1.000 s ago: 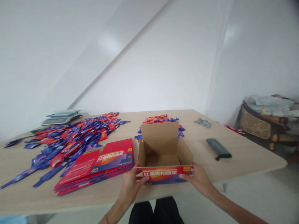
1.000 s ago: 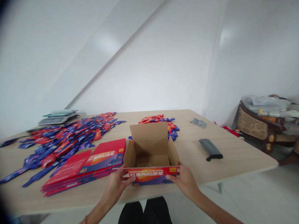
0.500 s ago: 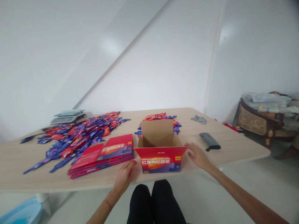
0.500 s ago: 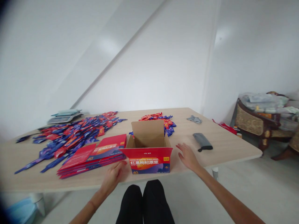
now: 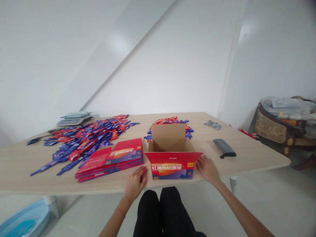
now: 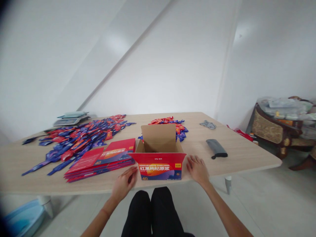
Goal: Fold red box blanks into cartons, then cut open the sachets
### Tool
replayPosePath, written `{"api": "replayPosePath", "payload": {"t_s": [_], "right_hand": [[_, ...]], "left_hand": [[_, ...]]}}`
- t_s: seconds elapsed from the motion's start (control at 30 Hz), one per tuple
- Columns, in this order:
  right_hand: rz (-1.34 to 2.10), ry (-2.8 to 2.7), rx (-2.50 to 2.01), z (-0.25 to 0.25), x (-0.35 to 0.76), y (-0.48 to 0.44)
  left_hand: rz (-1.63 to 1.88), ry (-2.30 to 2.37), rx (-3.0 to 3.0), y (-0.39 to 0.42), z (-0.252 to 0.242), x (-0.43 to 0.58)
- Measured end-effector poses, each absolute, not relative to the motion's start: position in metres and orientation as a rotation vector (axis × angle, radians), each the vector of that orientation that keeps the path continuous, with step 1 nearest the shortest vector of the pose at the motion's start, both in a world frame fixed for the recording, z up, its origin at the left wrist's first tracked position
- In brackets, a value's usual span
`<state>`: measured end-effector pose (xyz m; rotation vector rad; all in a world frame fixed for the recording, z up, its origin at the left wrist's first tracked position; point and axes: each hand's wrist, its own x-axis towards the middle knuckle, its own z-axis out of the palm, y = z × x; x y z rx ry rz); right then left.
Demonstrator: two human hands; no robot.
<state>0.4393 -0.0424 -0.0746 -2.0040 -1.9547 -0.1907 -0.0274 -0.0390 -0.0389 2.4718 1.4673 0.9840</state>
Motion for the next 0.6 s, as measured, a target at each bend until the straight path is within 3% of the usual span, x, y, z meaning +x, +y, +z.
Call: {"api": "replayPosePath", "payload": {"t_s": [0.6], "right_hand": [[-0.204, -1.953, -2.022, -0.0817, 0.4426, -0.0390]], "left_hand": [[0.987, 1.473, 2.479, -0.0396, -0.0418, -0.0283]]}}
